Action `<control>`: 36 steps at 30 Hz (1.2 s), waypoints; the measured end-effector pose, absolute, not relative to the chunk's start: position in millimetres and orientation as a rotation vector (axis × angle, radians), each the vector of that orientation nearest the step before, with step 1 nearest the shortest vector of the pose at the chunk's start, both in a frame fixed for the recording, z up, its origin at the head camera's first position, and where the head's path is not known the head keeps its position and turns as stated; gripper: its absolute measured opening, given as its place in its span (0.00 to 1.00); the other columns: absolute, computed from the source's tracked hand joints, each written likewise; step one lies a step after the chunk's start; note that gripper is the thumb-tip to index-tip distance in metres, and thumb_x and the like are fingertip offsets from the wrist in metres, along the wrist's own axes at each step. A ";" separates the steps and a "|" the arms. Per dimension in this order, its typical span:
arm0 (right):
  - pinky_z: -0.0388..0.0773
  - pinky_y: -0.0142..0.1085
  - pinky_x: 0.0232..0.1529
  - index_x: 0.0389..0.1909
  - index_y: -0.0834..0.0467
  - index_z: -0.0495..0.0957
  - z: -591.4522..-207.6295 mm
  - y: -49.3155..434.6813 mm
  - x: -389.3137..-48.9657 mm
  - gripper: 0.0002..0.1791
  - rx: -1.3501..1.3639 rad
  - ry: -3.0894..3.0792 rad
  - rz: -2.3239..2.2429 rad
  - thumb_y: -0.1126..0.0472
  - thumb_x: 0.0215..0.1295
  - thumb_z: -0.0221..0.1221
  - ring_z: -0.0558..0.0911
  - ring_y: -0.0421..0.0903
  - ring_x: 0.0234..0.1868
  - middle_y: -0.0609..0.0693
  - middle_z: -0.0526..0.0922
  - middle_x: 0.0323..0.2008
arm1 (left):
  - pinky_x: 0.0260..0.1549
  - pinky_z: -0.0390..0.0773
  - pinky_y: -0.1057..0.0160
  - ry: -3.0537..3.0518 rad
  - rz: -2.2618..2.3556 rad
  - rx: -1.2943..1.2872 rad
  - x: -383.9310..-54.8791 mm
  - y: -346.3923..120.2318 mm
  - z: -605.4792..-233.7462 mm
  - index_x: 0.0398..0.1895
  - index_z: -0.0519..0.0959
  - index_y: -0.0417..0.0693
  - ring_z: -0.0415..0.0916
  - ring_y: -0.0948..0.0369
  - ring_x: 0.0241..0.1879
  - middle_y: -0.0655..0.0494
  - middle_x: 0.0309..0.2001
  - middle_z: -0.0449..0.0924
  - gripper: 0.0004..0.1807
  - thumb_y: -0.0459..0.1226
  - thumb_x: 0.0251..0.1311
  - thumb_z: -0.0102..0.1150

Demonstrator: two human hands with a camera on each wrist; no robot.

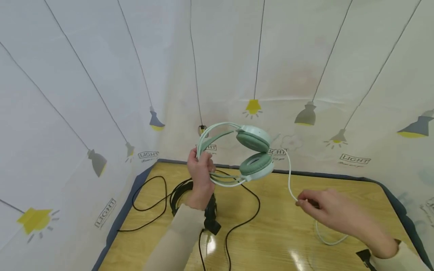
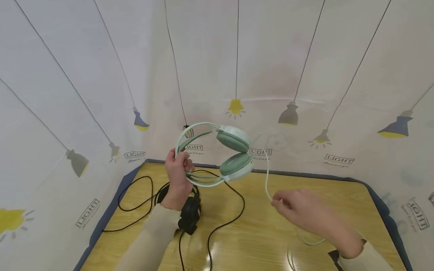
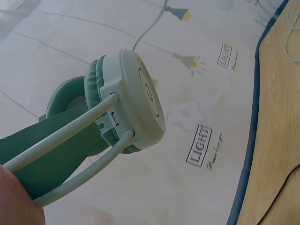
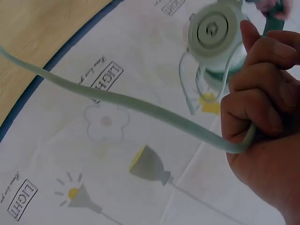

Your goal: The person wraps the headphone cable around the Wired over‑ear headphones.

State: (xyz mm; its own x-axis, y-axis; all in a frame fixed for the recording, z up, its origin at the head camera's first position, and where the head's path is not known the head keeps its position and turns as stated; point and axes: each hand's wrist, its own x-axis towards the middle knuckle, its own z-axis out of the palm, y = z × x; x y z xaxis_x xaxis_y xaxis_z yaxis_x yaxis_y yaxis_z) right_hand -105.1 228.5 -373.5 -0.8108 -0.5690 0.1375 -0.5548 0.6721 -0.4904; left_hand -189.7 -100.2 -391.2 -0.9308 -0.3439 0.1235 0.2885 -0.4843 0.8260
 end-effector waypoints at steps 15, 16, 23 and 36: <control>0.54 0.32 0.12 0.34 0.53 0.72 -412.2 146.7 -102.3 0.09 -1.327 3.282 -0.369 0.61 0.64 0.64 0.58 0.35 0.14 0.37 0.60 0.19 | 0.14 0.58 0.72 -1.195 -2.501 0.130 -184.9 -59.0 -380.3 0.38 0.67 0.47 0.55 0.69 0.13 0.63 0.15 0.59 0.12 0.25 0.53 0.52; 0.55 0.31 0.12 0.36 0.54 0.72 -411.5 144.4 -102.9 0.08 -1.339 3.269 -0.427 0.62 0.65 0.64 0.58 0.34 0.15 0.37 0.59 0.19 | 0.14 0.58 0.72 -1.184 -2.508 0.137 -184.3 -57.8 -380.7 0.38 0.68 0.47 0.55 0.69 0.13 0.63 0.15 0.59 0.12 0.25 0.53 0.52; 0.52 0.28 0.14 0.30 0.49 0.67 -412.8 133.8 -100.5 0.13 -1.243 3.283 -0.754 0.63 0.68 0.62 0.55 0.31 0.16 0.34 0.55 0.19 | 0.14 0.58 0.71 -1.147 -2.464 0.074 -180.6 -55.1 -383.6 0.40 0.68 0.47 0.55 0.68 0.14 0.63 0.17 0.59 0.11 0.27 0.55 0.51; 0.58 0.29 0.16 0.27 0.47 0.67 -394.6 128.4 -97.1 0.15 -1.099 3.221 -0.844 0.64 0.71 0.59 0.58 0.30 0.16 0.33 0.57 0.18 | 0.15 0.59 0.70 -1.227 -2.374 -0.190 -169.6 -54.7 -382.3 0.43 0.68 0.47 0.56 0.67 0.13 0.62 0.18 0.61 0.12 0.27 0.57 0.47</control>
